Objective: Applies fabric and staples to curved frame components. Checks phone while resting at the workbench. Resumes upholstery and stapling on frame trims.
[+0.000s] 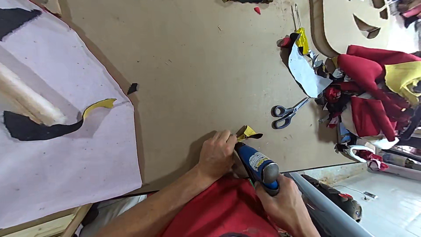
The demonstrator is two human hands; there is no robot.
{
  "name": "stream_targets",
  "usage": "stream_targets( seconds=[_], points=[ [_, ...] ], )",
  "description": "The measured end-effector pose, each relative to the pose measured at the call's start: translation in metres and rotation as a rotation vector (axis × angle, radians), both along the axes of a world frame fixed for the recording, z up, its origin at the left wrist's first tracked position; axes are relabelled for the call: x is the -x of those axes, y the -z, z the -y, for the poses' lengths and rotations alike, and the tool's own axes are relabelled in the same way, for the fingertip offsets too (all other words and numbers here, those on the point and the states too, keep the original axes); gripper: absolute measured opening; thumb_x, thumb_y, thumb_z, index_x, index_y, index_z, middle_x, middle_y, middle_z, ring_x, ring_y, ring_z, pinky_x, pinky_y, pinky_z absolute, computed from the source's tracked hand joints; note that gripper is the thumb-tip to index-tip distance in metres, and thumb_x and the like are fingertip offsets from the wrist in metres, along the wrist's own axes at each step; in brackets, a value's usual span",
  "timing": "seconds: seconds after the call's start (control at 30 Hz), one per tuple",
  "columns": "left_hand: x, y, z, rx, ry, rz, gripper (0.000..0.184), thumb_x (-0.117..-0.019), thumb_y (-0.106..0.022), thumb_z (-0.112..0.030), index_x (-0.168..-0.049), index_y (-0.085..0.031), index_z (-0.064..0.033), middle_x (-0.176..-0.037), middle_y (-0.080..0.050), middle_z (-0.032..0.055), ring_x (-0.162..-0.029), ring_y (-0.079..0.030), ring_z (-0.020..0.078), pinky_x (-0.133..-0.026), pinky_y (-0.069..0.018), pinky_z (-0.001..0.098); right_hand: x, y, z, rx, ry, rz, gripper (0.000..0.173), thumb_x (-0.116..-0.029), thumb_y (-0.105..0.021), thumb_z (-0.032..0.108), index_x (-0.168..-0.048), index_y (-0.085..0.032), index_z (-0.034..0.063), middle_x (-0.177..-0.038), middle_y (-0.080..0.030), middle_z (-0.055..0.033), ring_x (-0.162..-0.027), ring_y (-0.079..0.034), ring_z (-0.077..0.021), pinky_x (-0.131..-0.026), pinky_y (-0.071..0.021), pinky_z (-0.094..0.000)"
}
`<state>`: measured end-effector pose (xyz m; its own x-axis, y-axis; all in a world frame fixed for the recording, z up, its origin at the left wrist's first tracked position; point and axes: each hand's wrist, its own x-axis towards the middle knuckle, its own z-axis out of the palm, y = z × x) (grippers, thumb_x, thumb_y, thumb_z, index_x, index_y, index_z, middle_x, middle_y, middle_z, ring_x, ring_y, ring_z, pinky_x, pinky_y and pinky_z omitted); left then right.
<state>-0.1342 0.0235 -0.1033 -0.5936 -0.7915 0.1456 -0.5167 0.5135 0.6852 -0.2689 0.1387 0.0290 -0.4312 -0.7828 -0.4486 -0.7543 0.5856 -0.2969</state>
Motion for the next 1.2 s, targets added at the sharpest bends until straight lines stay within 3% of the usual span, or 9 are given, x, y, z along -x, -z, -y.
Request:
stream_targets(
  seconds=[0.23,0.3,0.37,0.43,0.53,0.63,0.77,1.0,1.2],
  points=[
    [0.004,-0.007,-0.001,-0.024,-0.005,0.091,0.015,-0.0946,-0.061,-0.014,-0.095,-0.075,-0.0081,-0.089,-0.067,0.0081,-0.081,-0.07,0.0241,-0.061,-0.0591,0.0395,0.041,-0.006,-0.039,0.151,0.178,0.098,0.028,-0.0815,-0.07,0.037,-0.094,-0.071,0.0128,-0.074,-0.07,0.0056,-0.065,-0.068,-0.005,-0.058,-0.0587,-0.0337],
    [0.008,-0.016,-0.001,-0.03,0.024,0.164,0.029,-0.0987,-0.053,-0.027,-0.105,-0.076,-0.0093,-0.099,-0.07,0.0078,-0.091,-0.071,0.0245,-0.068,-0.0601,0.0411,0.056,-0.01,-0.049,0.146,0.26,0.107,0.028,-0.0807,-0.071,0.035,-0.096,-0.071,0.0121,-0.074,-0.07,0.0048,-0.063,-0.068,-0.0065,-0.057,-0.0597,-0.035],
    [0.018,-0.02,-0.004,0.015,0.072,0.216,0.037,-0.0981,-0.056,-0.038,-0.113,-0.074,-0.0091,-0.108,-0.071,0.0092,-0.1,-0.07,0.0268,-0.075,-0.0603,0.0431,0.067,-0.008,-0.053,0.1,0.262,0.067,0.029,-0.0798,-0.069,0.041,-0.095,-0.071,0.0156,-0.072,-0.068,0.006,-0.062,-0.066,-0.0072,-0.056,-0.0568,-0.0371],
    [0.029,-0.012,-0.008,0.131,0.094,0.206,0.03,-0.0948,-0.065,-0.032,-0.109,-0.075,-0.0075,-0.104,-0.071,0.0109,-0.095,-0.071,0.0284,-0.071,-0.0607,0.0427,0.07,-0.003,-0.053,0.071,0.236,0.047,0.031,-0.08,-0.067,0.044,-0.096,-0.071,0.0177,-0.069,-0.067,0.0063,-0.059,-0.065,-0.0085,-0.053,-0.0551,-0.0394],
    [0.038,0.002,-0.01,0.217,0.075,0.131,0.016,-0.0931,-0.066,-0.019,-0.092,-0.076,-0.0072,-0.086,-0.067,0.009,-0.079,-0.068,0.0262,-0.061,-0.0579,0.0389,0.065,0.003,-0.049,0.068,0.215,0.065,0.032,-0.0809,-0.066,0.045,-0.096,-0.073,0.0184,-0.068,-0.067,0.006,-0.058,-0.065,-0.0101,-0.053,-0.0545,-0.0412],
    [0.039,0.004,-0.012,0.116,0.014,0.067,0.024,-0.097,-0.06,-0.024,-0.083,-0.073,-0.009,-0.077,-0.062,0.005,-0.074,-0.065,0.0222,-0.061,-0.0564,0.037,0.058,0.006,-0.045,0.109,0.15,0.067,0.03,-0.0801,-0.067,0.045,-0.094,-0.072,0.0187,-0.067,-0.066,0.0063,-0.059,-0.065,-0.0092,-0.052,-0.0526,-0.0398],
    [0.042,0.003,-0.009,-0.012,-0.079,0.039,0.024,-0.0965,-0.058,-0.025,-0.084,-0.075,-0.0124,-0.076,-0.061,0.0014,-0.073,-0.064,0.0177,-0.061,-0.0565,0.0342,0.053,0.005,-0.032,0.127,0.048,0.092,0.032,-0.0799,-0.067,0.042,-0.1,-0.074,0.0182,-0.07,-0.069,0.0049,-0.061,-0.067,-0.0094,-0.053,-0.0535,-0.0389],
    [0.044,0.001,-0.007,-0.028,-0.076,0.086,0.018,-0.095,-0.064,-0.021,-0.084,-0.071,-0.0083,-0.082,-0.062,0.006,-0.077,-0.067,0.022,-0.061,-0.0583,0.0358,0.055,0.006,-0.009,0.063,-0.033,0.123,0.036,-0.0801,-0.067,0.042,-0.106,-0.075,0.0182,-0.073,-0.071,0.0044,-0.064,-0.068,-0.0099,-0.054,-0.0548,-0.0398],
    [0.045,0.003,-0.007,0.008,-0.074,0.063,0.013,-0.0908,-0.066,-0.018,-0.086,-0.073,-0.0079,-0.08,-0.063,0.0068,-0.075,-0.067,0.023,-0.058,-0.0575,0.0356,0.057,0.002,0.004,-0.062,-0.01,0.138,0.027,-0.0774,-0.066,0.041,-0.091,-0.073,0.0187,-0.068,-0.066,0.0045,-0.063,-0.066,-0.0114,-0.054,-0.0517,-0.0409]
  ],
)
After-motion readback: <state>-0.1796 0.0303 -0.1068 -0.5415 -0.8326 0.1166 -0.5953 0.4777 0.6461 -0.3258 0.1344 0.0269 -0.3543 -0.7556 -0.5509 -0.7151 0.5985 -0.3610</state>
